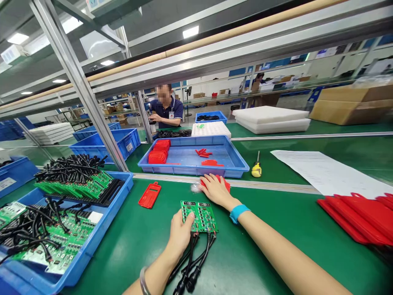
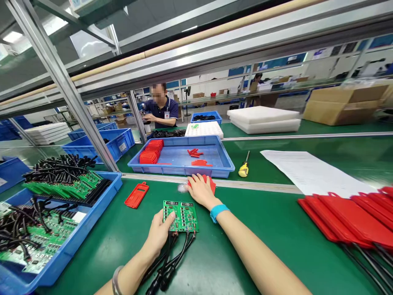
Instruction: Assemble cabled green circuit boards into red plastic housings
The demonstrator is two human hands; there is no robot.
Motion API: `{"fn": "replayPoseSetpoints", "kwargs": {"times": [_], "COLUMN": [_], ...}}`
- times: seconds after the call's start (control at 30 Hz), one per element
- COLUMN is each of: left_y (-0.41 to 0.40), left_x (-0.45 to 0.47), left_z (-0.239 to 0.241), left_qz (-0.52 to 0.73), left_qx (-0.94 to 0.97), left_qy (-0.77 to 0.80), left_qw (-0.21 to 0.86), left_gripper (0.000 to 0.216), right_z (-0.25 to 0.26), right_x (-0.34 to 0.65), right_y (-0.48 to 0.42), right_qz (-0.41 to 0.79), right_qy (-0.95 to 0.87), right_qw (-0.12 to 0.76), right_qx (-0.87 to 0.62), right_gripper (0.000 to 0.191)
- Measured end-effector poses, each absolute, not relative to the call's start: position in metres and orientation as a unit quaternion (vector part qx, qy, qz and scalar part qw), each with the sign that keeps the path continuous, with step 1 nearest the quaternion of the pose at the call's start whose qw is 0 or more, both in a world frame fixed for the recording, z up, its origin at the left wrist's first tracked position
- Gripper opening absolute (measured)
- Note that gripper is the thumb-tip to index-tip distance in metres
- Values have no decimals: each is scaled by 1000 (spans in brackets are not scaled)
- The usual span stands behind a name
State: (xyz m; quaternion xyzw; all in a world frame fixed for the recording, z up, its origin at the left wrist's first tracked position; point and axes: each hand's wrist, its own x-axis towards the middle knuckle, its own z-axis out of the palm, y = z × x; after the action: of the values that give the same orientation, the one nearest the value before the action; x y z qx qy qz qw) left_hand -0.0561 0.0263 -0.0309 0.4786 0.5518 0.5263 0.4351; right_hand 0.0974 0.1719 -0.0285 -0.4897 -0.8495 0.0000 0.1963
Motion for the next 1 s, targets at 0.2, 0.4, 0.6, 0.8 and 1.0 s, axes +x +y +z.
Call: {"fn": "replayPoseSetpoints", "kwargs": {"times": [0.2, 0.4, 0.6, 0.8, 1.0], "left_y": [25, 25, 23, 24, 21], "left_x": [-55, -54, -53, -52, -49], "left_z": [-26, -31, -29, -32, -29], "left_qz": [527, 540, 536, 533, 512], "left_qx": [482, 444, 483, 519, 538], "left_qy": [533, 516, 511, 543, 558], "left_qw": [452, 495, 467, 390, 370], "left_gripper": [42, 43, 40, 34, 30], "right_z": [-29, -16, 7, -9, -18], "right_x": [132, 145, 106, 81, 83], "right_y": [161, 146, 111, 85, 82], "right_qz": [23, 54, 122, 195, 160], "right_qy": [-883, -876, -843, -815, -796], "right_qw": [194, 241, 332, 394, 435], "right_qx": [-426, -414, -404, -378, -389], "right_gripper": [32, 30, 25, 18, 16]}}
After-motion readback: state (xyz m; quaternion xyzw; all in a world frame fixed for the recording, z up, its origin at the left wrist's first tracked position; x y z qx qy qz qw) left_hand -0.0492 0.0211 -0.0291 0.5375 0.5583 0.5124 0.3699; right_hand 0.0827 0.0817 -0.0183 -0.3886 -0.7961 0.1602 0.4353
